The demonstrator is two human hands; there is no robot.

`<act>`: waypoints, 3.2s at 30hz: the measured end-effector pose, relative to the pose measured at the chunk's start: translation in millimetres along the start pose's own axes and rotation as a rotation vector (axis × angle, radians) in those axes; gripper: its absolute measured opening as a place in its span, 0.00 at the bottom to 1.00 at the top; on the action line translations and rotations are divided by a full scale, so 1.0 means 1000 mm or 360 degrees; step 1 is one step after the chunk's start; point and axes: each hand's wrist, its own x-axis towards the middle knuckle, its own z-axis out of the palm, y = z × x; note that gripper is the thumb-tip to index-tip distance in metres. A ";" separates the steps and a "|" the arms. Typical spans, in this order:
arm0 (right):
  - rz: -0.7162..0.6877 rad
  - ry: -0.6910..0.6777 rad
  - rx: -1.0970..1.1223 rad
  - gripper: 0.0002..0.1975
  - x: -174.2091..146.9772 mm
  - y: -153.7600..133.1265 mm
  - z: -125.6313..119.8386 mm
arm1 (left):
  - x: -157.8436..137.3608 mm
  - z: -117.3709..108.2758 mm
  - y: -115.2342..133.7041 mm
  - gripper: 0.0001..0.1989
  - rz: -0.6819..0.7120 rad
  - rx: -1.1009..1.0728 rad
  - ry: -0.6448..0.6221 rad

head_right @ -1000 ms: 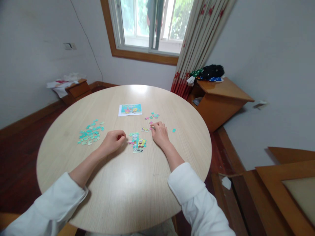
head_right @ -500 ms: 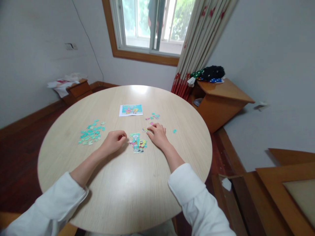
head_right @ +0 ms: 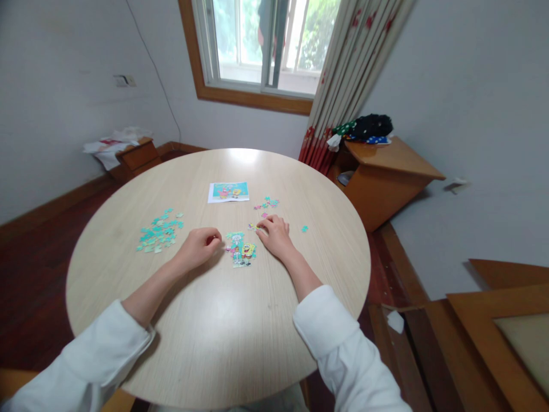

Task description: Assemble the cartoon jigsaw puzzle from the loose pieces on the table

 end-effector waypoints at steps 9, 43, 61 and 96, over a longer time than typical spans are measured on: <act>0.0024 -0.0014 0.0010 0.06 0.000 0.000 -0.001 | -0.001 0.000 0.000 0.10 -0.0009 0.0004 -0.0001; 0.0266 0.0316 -0.0025 0.15 0.024 0.020 0.000 | 0.002 -0.001 -0.004 0.10 -0.0054 -0.0026 0.0044; 0.0314 0.0277 -0.0205 0.13 0.052 0.034 0.008 | 0.002 0.000 -0.007 0.09 -0.0068 -0.0013 0.0027; 0.0395 0.0231 -0.0324 0.12 0.053 0.037 0.011 | 0.002 0.002 -0.012 0.10 -0.0067 -0.0019 0.0027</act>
